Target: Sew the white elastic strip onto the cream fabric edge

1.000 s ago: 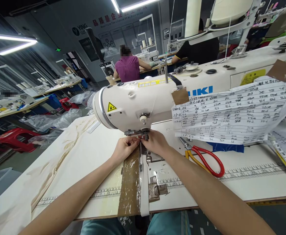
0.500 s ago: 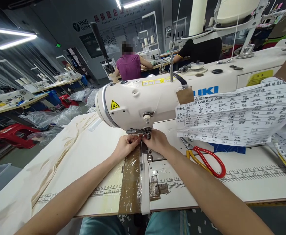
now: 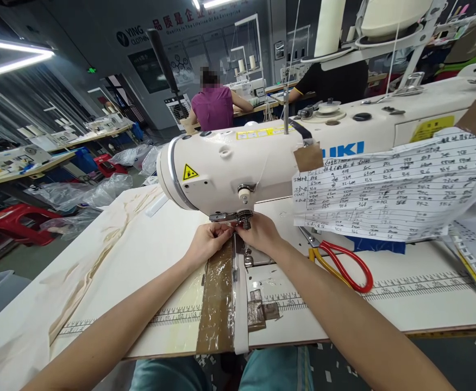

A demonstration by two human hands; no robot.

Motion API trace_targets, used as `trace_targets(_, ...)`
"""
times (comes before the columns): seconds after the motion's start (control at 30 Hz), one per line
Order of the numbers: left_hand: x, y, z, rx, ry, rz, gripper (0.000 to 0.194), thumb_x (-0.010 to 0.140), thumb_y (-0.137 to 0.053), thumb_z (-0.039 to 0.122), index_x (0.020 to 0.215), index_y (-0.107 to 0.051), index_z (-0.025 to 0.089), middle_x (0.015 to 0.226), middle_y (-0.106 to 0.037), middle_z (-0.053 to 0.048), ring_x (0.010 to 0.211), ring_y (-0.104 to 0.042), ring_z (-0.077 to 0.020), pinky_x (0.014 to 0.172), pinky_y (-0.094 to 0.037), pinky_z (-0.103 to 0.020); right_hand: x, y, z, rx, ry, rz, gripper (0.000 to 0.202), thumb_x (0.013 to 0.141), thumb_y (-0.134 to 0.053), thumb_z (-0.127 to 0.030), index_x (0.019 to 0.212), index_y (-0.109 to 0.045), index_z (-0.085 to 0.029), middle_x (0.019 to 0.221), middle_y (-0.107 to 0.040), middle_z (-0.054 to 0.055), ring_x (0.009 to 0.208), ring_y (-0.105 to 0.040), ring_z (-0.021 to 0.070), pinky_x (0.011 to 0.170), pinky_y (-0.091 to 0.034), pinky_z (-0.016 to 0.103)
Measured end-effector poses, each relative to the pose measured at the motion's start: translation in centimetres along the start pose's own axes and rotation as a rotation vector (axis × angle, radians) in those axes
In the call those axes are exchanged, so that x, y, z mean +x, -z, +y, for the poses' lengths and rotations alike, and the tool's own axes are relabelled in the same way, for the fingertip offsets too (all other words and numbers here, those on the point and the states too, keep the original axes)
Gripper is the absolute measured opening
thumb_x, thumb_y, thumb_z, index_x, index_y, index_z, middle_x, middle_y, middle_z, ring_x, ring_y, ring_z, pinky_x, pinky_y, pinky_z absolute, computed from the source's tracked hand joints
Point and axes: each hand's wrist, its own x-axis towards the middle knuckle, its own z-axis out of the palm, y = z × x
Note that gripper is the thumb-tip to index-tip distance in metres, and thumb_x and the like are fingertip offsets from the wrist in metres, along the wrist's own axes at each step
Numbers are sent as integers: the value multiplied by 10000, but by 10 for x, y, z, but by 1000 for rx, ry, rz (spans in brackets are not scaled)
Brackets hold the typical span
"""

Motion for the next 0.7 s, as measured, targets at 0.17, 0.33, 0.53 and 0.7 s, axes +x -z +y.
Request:
trace_targets(0.17, 0, 0, -1, -5, 6, 0, 267, 855, -558, 385, 782, -697, 169, 527, -528, 5, 549, -517, -155, 475, -333, -222, 0, 3, -1, 11, 5, 1, 170, 906, -602, -247, 1003, -741, -242, 1059, -745, 39, 1014, -682, 260, 839, -533, 339)
trace_targets(0.33, 0, -1, -2, -24, 12, -2, 267, 855, -568, 393, 796, -703, 170, 537, -544, 2, 549, -525, -158, 481, -351, -226, 0, 1, -1, 16, 7, 1, 172, 904, -597, -229, 997, -742, -239, 1036, -749, 32, 996, -687, 251, 857, -531, 338)
trace_targets(0.53, 0, 0, -2, -26, 18, 4, 272, 845, -565, 396, 741, -676, 170, 555, -563, 1, 547, -526, -152, 492, -360, -227, 1, 0, 0, 3, 4, 16, 200, 913, -591, -256, 1041, -732, -193, 1084, -737, 80, 1057, -667, 291, 889, -520, 374)
trace_targets(0.7, 1, 1, -2, -61, 40, -17, 273, 831, -572, 414, 747, -666, 172, 567, -572, 6, 554, -533, -153, 502, -367, -232, 0, 5, -1, 14, 22, -5, 186, 914, -590, -224, 1025, -738, -200, 1104, -734, 66, 1069, -666, 264, 895, -520, 343)
